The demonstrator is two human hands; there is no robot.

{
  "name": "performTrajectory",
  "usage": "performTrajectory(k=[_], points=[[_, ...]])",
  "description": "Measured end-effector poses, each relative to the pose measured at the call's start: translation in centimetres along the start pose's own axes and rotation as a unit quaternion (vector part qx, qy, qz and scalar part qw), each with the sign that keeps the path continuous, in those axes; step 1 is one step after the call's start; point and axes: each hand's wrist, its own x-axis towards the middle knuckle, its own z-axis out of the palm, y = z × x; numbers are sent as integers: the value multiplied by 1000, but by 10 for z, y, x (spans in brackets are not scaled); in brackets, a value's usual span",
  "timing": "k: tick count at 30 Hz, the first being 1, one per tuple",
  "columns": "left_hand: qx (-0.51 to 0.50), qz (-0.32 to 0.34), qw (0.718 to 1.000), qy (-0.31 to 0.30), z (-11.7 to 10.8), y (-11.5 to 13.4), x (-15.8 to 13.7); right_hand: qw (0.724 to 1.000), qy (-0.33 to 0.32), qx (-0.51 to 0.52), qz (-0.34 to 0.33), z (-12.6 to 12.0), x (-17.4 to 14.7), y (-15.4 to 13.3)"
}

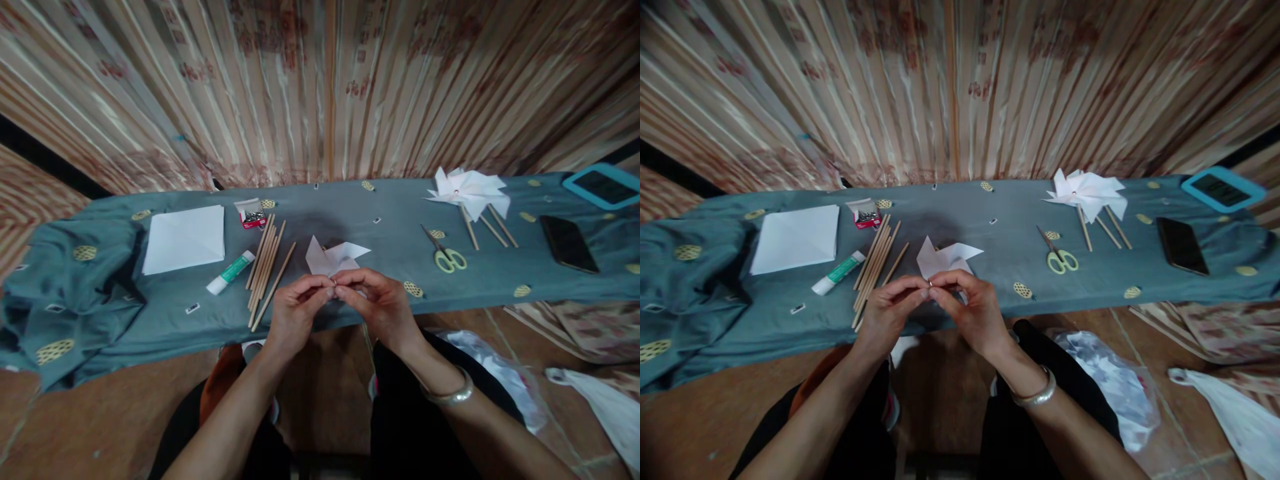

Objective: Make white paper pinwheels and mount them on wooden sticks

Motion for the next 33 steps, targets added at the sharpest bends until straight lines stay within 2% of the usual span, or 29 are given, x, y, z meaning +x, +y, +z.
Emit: performTrajectory(k=[8, 11, 14, 16, 18, 22, 29, 33], points=[[-7, -57, 998, -6, 0, -6, 3, 1000, 3, 16, 18, -10, 5, 7], [50, -25, 997, 44, -12, -14, 12, 999, 50, -9, 12, -25, 14, 16], [152, 54, 981, 105, -28, -25, 19, 994, 84, -42, 50, -43, 21, 30], [207, 58, 971, 100, -35, -33, 21, 992, 68, -74, 80, -54, 23, 40], [221, 50, 971, 80, -39, -39, 20, 988, 63, -105, 94, -61, 22, 48], [162, 23, 985, 61, -38, -44, 19, 985, 69, -124, 97, -66, 20, 54], [56, -21, 996, 64, -31, -45, 30, 986, 34, -20, 159, -57, 28, 46], [18, -41, 997, 65, -31, -43, 33, 982, 22, 3, 186, -52, 32, 42]])
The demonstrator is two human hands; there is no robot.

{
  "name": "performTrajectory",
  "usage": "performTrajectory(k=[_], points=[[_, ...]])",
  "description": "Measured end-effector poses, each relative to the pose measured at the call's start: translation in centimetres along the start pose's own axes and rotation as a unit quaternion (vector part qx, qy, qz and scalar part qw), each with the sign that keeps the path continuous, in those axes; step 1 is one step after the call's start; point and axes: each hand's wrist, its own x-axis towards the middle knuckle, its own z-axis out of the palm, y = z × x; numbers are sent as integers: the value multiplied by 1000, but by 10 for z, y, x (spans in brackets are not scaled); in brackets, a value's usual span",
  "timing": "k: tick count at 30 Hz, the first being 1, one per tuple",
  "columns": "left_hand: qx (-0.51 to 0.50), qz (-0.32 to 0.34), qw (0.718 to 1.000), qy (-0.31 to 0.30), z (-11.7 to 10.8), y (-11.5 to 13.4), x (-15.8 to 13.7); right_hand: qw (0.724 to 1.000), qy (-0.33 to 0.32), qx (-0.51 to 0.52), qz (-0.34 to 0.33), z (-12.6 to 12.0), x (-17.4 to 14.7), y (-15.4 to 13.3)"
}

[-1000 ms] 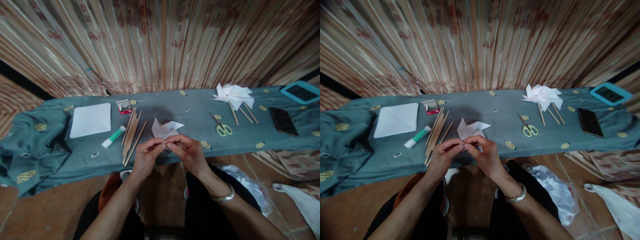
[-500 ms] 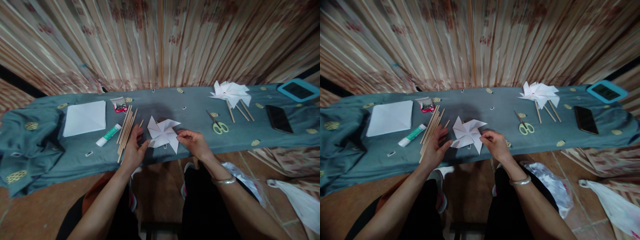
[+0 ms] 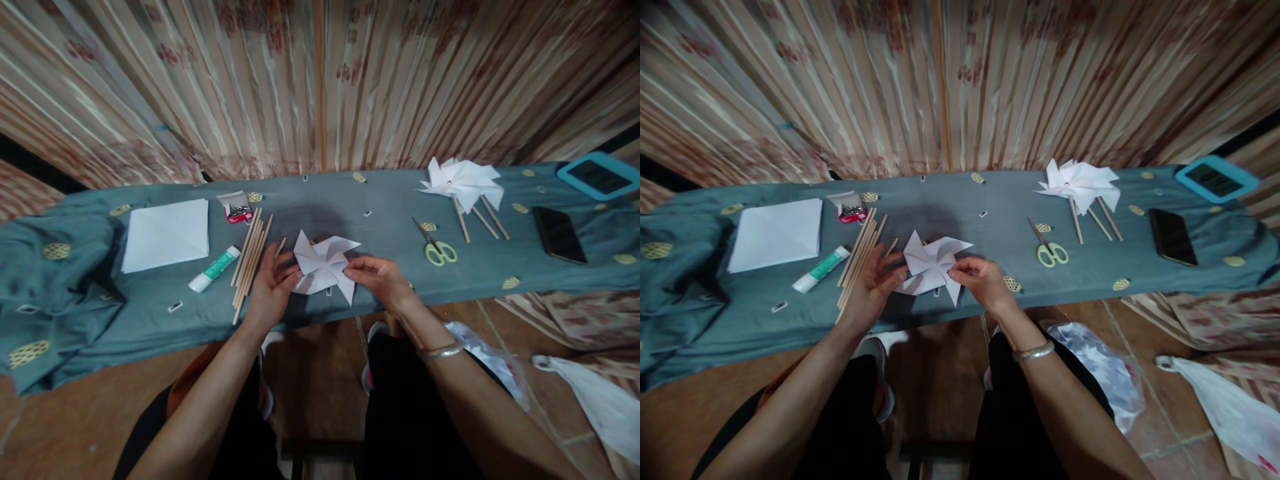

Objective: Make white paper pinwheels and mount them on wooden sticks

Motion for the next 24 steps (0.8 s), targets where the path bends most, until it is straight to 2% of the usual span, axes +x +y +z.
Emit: performTrajectory(k=[8, 11, 15, 20, 24], points=[[-16, -53, 998, 21, 2, 13, 3, 1000, 3, 21, 5, 5, 1, 0], [-16, -54, 998, -28, 3, 20, 5, 999, 3, 52, 4, 5, 0, -2], [-5, -19, 996, -87, 4, 24, 5, 997, -4, 75, 2, 6, -3, -6], [-2, -24, 998, -58, 5, 23, 3, 996, -9, 87, -17, 9, -9, -11], [-44, -62, 997, -29, 8, 24, -1, 995, -17, 88, -50, 13, -13, -14]])
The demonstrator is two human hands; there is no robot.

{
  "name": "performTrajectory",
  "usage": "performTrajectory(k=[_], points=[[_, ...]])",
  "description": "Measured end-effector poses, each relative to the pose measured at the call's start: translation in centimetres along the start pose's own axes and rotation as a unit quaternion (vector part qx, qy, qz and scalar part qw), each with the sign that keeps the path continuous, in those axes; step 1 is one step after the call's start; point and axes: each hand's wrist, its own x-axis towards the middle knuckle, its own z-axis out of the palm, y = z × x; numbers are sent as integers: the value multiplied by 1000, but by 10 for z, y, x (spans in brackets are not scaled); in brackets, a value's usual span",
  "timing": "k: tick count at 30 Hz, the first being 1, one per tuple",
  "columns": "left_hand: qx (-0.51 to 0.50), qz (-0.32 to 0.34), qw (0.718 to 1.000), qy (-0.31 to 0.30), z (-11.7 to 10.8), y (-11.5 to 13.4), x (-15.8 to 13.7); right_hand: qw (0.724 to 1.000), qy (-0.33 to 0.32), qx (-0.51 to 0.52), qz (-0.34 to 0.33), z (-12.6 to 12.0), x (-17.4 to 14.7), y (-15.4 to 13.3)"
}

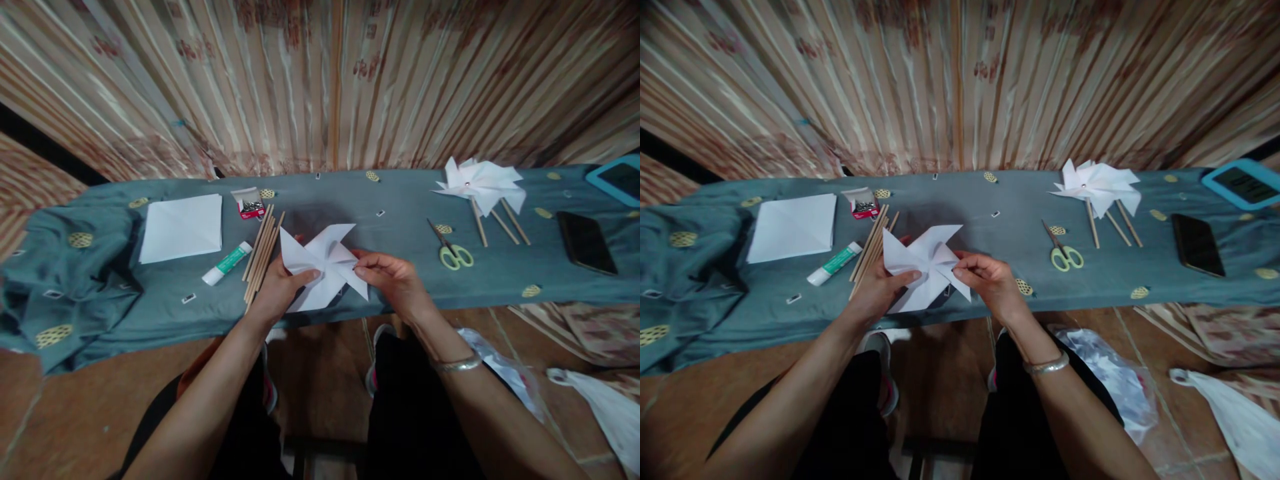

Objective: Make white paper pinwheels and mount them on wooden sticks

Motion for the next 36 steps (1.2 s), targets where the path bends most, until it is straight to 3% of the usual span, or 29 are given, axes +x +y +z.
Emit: performTrajectory(k=[3, 6, 11, 14, 17, 26, 36], points=[[-17, -10, 1000, -3, 2, 0, -2, 999, -16, -21, -34, 2, -3, -1], [-7, -1, 1000, 1, 3, 0, -3, 988, -7, -107, -115, 2, -7, -4], [36, 35, 999, 19, 4, 1, -4, 907, 17, -323, -270, 4, -16, -8], [54, 38, 998, 16, 8, 4, -7, 862, 8, -395, -318, 7, -18, -7], [69, 32, 997, 7, 14, 6, -11, 837, 3, -431, -337, 9, -16, -5], [103, 60, 993, -17, 19, 1, -10, 821, 12, -459, -339, 9, -15, -4], [123, 74, 989, -32, 19, -1, -10, 824, 16, -460, -331, 9, -15, -3]])
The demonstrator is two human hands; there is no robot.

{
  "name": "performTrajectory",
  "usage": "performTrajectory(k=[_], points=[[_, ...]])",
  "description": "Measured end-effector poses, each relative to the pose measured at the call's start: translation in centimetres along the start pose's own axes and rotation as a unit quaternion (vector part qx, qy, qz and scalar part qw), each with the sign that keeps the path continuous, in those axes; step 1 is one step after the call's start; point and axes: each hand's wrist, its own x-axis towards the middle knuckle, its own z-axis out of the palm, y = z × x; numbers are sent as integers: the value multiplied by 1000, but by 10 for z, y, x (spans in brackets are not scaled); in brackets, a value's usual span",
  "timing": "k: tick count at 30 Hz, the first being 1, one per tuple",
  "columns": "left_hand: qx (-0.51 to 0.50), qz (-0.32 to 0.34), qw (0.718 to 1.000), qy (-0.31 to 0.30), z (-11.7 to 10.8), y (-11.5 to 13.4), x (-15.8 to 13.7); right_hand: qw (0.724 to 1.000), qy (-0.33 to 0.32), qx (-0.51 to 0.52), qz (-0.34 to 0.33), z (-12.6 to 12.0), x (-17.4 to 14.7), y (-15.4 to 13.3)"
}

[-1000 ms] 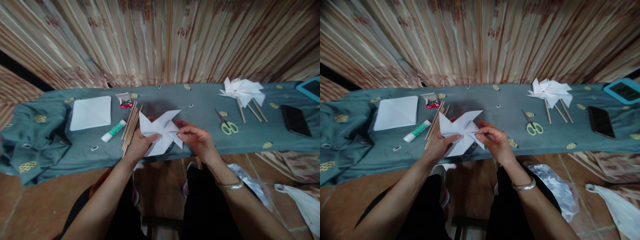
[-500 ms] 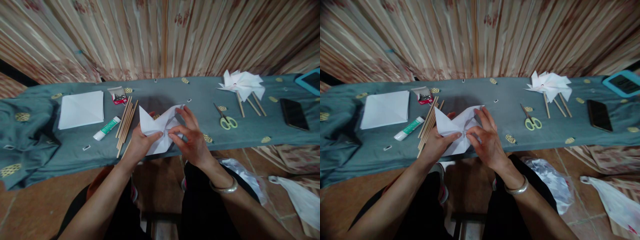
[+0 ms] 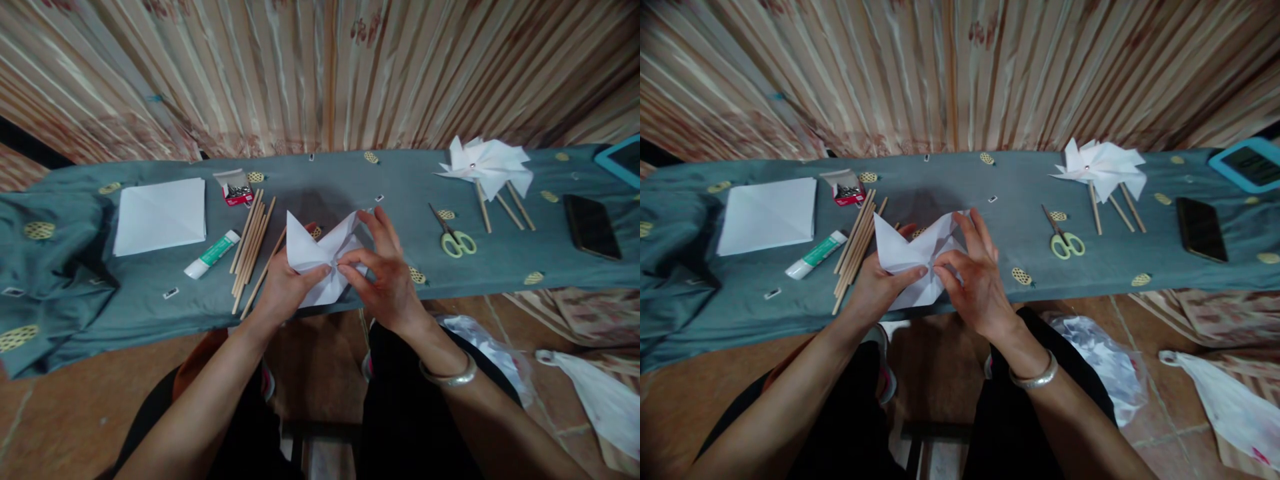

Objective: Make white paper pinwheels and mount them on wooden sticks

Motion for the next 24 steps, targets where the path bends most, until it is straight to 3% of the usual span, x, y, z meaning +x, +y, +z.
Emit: performTrajectory(k=[24], points=[[8, 21, 1000, 0, -1, -4, -3, 1000, -22, 10, 19, 2, -1, 0]])
